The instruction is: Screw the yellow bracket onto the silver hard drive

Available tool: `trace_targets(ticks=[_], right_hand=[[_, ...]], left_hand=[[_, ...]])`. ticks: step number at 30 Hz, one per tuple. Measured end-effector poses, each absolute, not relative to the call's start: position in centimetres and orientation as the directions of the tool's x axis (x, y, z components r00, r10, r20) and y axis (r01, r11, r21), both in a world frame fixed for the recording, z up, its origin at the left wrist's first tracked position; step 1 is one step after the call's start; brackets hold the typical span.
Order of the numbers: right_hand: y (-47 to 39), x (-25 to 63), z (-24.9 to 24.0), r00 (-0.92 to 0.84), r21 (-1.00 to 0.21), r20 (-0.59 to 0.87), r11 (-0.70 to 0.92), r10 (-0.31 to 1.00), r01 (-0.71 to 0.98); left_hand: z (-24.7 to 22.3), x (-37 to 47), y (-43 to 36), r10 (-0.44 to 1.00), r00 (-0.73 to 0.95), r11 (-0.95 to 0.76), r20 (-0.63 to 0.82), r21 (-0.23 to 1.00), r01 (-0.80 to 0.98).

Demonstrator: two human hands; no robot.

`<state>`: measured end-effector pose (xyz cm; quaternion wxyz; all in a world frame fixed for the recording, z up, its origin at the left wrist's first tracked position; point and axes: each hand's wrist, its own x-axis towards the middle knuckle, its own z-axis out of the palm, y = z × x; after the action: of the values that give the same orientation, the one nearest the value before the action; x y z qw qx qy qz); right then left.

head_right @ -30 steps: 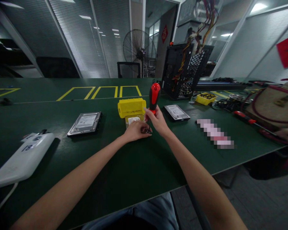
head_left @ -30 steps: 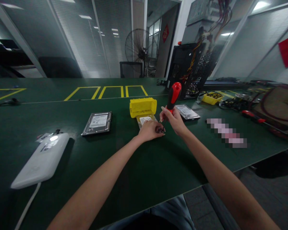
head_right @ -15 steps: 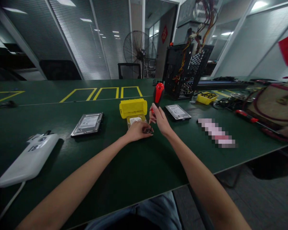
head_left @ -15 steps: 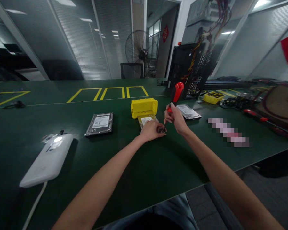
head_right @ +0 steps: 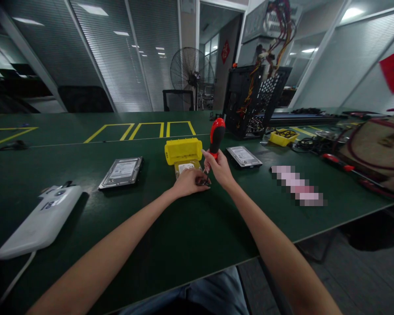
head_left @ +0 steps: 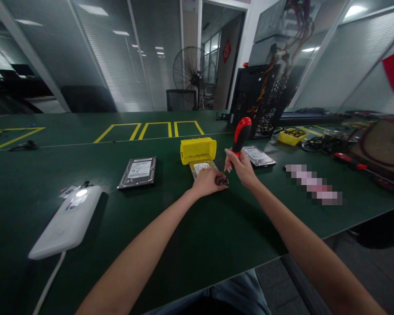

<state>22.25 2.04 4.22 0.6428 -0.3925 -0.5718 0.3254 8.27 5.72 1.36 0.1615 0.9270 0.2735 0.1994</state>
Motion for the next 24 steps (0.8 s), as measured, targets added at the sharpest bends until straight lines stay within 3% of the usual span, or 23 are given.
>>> trace_targets(ticks=[11,24], right_hand=[[1.55,22.25,4.58,-0.002,-0.925,0.365,0.363,0.931,-0.114],[1.91,22.43,4.25,0.075,-0.917,0.386,0.392,0.919,-0.075]], left_hand=[[1.16,8.34,5.81,0.573,0.767,-0.804,0.290,0.379,0.458],[0.97,8.27,5.96,0.548,0.776,-0.819,0.311,0.390,0.422]])
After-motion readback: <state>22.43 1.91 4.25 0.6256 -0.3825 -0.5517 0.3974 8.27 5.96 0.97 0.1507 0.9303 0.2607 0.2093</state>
